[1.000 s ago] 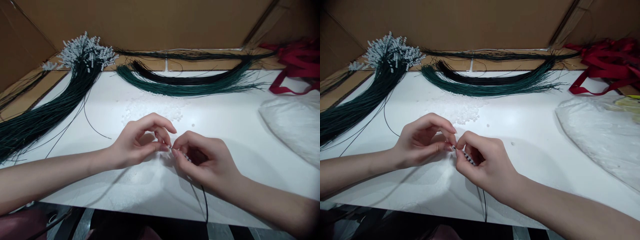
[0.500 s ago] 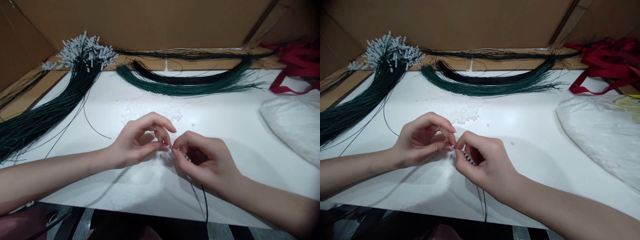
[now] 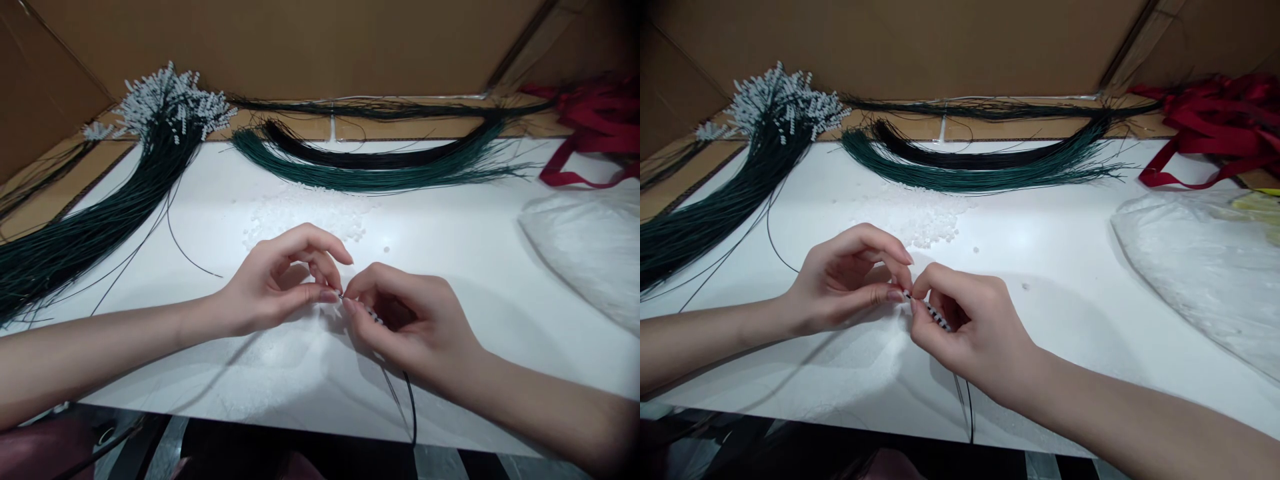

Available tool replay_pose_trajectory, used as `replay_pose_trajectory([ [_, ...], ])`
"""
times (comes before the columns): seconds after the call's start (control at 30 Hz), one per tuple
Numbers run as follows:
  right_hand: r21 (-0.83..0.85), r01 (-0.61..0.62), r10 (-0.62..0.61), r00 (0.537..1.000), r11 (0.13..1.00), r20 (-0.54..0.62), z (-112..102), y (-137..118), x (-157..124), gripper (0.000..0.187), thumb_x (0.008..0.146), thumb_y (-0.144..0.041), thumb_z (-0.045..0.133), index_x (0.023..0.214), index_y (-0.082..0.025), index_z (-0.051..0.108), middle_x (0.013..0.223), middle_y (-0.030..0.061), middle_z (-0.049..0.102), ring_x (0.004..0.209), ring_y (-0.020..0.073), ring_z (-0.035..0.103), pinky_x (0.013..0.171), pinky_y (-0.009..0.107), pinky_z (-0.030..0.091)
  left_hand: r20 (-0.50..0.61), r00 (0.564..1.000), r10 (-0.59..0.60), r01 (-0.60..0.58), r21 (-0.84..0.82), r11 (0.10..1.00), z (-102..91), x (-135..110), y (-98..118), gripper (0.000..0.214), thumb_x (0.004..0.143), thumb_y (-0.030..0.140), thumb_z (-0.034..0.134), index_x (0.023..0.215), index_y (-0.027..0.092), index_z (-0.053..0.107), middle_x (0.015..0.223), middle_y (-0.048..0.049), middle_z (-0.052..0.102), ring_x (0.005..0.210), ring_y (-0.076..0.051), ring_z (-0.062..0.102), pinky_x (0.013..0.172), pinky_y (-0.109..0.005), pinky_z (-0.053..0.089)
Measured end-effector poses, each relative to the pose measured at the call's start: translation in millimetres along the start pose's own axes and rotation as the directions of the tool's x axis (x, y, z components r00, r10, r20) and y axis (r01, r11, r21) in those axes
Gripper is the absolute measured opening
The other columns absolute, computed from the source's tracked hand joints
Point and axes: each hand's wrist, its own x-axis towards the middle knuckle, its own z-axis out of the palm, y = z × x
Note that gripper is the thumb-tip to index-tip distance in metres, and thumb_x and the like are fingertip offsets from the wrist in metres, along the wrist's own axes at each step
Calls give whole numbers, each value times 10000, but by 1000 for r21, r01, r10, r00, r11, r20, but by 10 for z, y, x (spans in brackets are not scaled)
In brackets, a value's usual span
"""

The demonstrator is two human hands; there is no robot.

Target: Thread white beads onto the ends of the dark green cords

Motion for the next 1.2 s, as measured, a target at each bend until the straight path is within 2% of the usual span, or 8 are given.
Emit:
replay_pose_trajectory([
  [0.43,5,2,-2,1000,1000,2,-3,6,-4,141,881,-126,563,776,-219,544,586,-40,472,506,100,390,470,249,309,-3,999,38,-38,69,997,13,-5,6,274,861,132,707,1111,204,620,850,-32,671,806,-151,660,694,-265,547],
  [0.57,-15,6,-6,1000,1000,5,-6,8,1,136,872,-116,562,780,-216,549,586,-45,453,515,100,377,477,247,312,-25,997,78,-74,120,990,37,-14,8,243,866,110,685,1084,202,632,885,-31,645,807,-137,640,695,-253,561],
  [0.77,-18,23,-23,1000,1000,-2,6,19,-5,140,869,-113,562,775,-217,553,578,-50,449,509,97,374,471,243,310,-2,995,103,-102,129,986,32,-14,0,275,874,54,648,1112,187,611,908,-34,643,834,-127,640,714,-235,578],
  [1.0,-14,22,-23,1000,1000,-9,10,27,0,142,879,-127,559,770,-217,553,568,-46,454,506,98,378,469,245,309,2,998,62,-62,118,991,29,-22,-1,263,888,89,655,1126,185,599,865,-31,651,823,-136,650,685,-242,580],
  [1.2,-36,29,-29,1000,999,7,-2,17,-2,158,857,-90,559,770,-221,553,577,-49,447,514,97,372,475,241,317,2,992,126,-124,157,980,34,-19,1,249,877,56,642,1092,179,616,920,-34,643,822,-125,648,712,-247,578],
])
